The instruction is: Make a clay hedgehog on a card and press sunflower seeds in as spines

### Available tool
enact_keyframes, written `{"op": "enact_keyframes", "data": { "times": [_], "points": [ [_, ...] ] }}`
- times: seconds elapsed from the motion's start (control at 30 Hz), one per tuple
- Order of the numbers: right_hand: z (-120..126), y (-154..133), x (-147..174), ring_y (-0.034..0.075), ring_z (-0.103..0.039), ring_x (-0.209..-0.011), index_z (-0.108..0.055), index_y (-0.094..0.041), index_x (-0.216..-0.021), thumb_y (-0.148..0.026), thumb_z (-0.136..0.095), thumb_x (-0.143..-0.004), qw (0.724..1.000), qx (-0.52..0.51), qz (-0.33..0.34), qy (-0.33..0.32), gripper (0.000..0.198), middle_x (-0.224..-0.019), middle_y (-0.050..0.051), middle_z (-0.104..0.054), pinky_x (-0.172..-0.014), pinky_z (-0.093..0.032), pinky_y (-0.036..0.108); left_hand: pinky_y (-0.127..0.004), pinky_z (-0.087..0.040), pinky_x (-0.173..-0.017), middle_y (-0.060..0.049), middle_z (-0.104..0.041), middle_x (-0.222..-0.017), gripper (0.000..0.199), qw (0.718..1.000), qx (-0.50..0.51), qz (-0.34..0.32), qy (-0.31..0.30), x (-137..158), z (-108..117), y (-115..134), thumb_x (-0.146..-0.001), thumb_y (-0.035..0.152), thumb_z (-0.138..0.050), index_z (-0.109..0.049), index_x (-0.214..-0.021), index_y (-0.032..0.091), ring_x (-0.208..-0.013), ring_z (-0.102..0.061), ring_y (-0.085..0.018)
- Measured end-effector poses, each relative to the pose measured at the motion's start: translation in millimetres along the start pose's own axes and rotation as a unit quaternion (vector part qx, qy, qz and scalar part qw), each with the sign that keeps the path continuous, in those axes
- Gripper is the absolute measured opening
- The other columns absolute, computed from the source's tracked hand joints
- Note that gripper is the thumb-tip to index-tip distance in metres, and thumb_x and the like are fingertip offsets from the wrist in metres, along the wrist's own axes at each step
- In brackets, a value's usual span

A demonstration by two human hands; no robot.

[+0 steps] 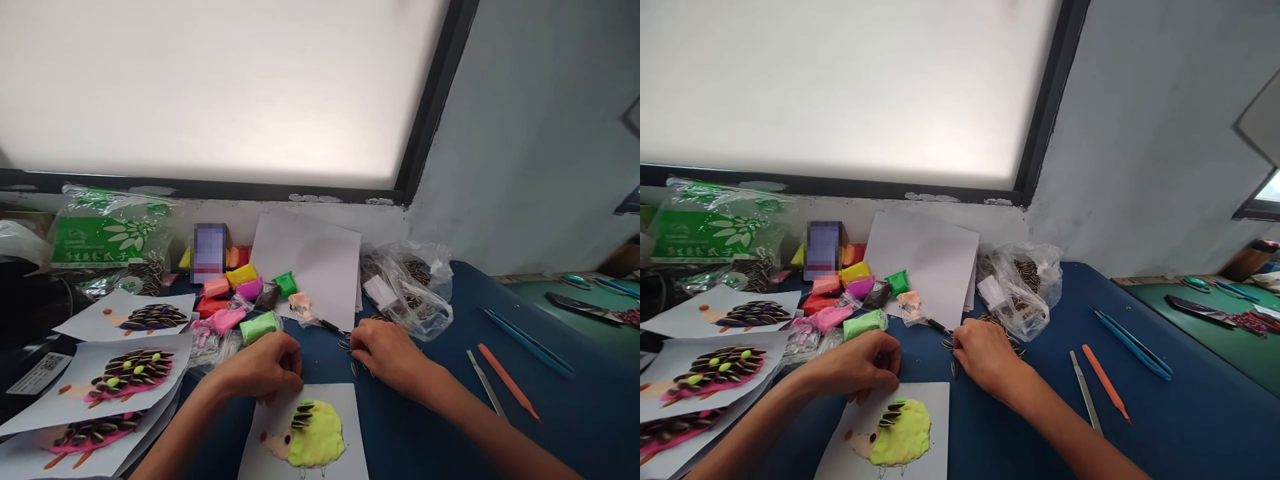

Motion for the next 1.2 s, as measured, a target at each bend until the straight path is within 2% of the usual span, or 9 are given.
{"op": "enact_keyframes", "data": {
  "times": [0.23,0.43,0.6,0.7,0.83,0.93,1.1,1.2],
  "points": [
    [-2,-1,1,0.019,-0.062,-0.077,-0.064,-0.015,-0.086,-0.015,-0.051,-0.086,0.999,0.021,0.014,0.042,0.012,-0.089,0.007,-0.066,-0.060,-0.032,0.028,-0.017,-0.036,-0.032,0.006,-0.053,-0.045,0.006,1.000,0.004,-0.006,-0.001,-3,0,-1,-0.060,0.021,-0.056,-0.055,-0.065,0.019,-0.037,-0.050,-0.010],
    [4,1,1,0.017,-0.061,-0.073,-0.061,-0.016,-0.086,-0.016,-0.046,-0.093,0.999,-0.007,-0.012,0.047,0.017,-0.085,0.007,-0.067,-0.059,-0.032,0.026,-0.016,-0.036,-0.032,0.006,-0.054,-0.046,0.005,1.000,-0.001,-0.012,-0.001,-3,0,-1,-0.061,0.022,-0.056,-0.055,-0.065,0.018,-0.037,-0.052,-0.011],
    [7,-1,2,0.017,-0.063,-0.076,-0.062,-0.018,-0.089,-0.016,-0.055,-0.091,0.998,-0.041,-0.020,0.045,0.008,-0.086,0.005,-0.069,-0.061,-0.034,0.025,-0.016,-0.036,-0.033,0.006,-0.053,-0.045,0.005,1.000,-0.002,-0.014,-0.001,-2,1,-1,-0.062,0.021,-0.056,-0.054,-0.065,0.018,-0.038,-0.052,-0.011],
    [10,1,2,0.017,-0.062,-0.076,-0.065,-0.018,-0.086,-0.014,-0.056,-0.089,0.998,-0.026,-0.020,0.054,0.011,-0.084,0.004,-0.069,-0.062,-0.034,0.025,-0.017,-0.036,-0.033,0.006,-0.053,-0.045,0.006,1.000,0.000,-0.010,0.000,-3,1,-1,-0.061,0.022,-0.057,-0.055,-0.065,0.018,-0.038,-0.052,-0.011],
    [10,-2,6,0.017,-0.063,-0.082,-0.070,-0.019,-0.090,-0.011,-0.055,-0.087,0.997,-0.060,0.025,0.051,0.017,-0.092,0.004,-0.069,-0.067,-0.038,0.025,-0.018,-0.037,-0.033,0.006,-0.054,-0.047,0.006,1.000,0.004,0.000,0.000,-4,1,-2,-0.061,0.023,-0.057,-0.055,-0.066,0.019,-0.038,-0.053,-0.012],
    [4,-14,9,0.016,-0.063,-0.082,-0.073,-0.021,-0.089,-0.011,-0.054,-0.088,0.995,-0.072,0.072,0.023,0.021,-0.095,0.004,-0.067,-0.069,-0.039,0.025,-0.018,-0.036,-0.033,0.006,-0.053,-0.046,0.006,1.000,0.004,-0.001,-0.001,-3,0,-1,-0.061,0.022,-0.056,-0.055,-0.066,0.019,-0.037,-0.052,-0.011],
    [-5,-33,3,0.017,-0.062,-0.079,-0.068,-0.019,-0.088,-0.008,-0.058,-0.082,0.997,-0.044,0.056,0.003,0.016,-0.088,0.003,-0.068,-0.064,-0.035,0.025,-0.018,-0.036,-0.033,0.007,-0.052,-0.045,0.007,1.000,0.012,-0.007,0.000,-2,0,0,-0.061,0.023,-0.057,-0.054,-0.065,0.019,-0.036,-0.051,-0.011],
    [-8,-38,-4,0.017,-0.062,-0.080,-0.066,-0.019,-0.086,-0.011,-0.057,-0.084,0.996,-0.045,0.072,0.007,0.013,-0.088,0.003,-0.068,-0.063,-0.033,0.025,-0.018,-0.035,-0.033,0.007,-0.052,-0.046,0.007,1.000,0.018,-0.011,0.003,-2,0,-1,-0.061,0.023,-0.057,-0.054,-0.066,0.019,-0.036,-0.050,-0.010]
  ]
}}
Point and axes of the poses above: each hand's wrist, its own x-axis away from the middle knuckle, its own z-axis out of the back of the hand, y = z × x, the point moved 4 cm from there along -x, towards the middle knuckle
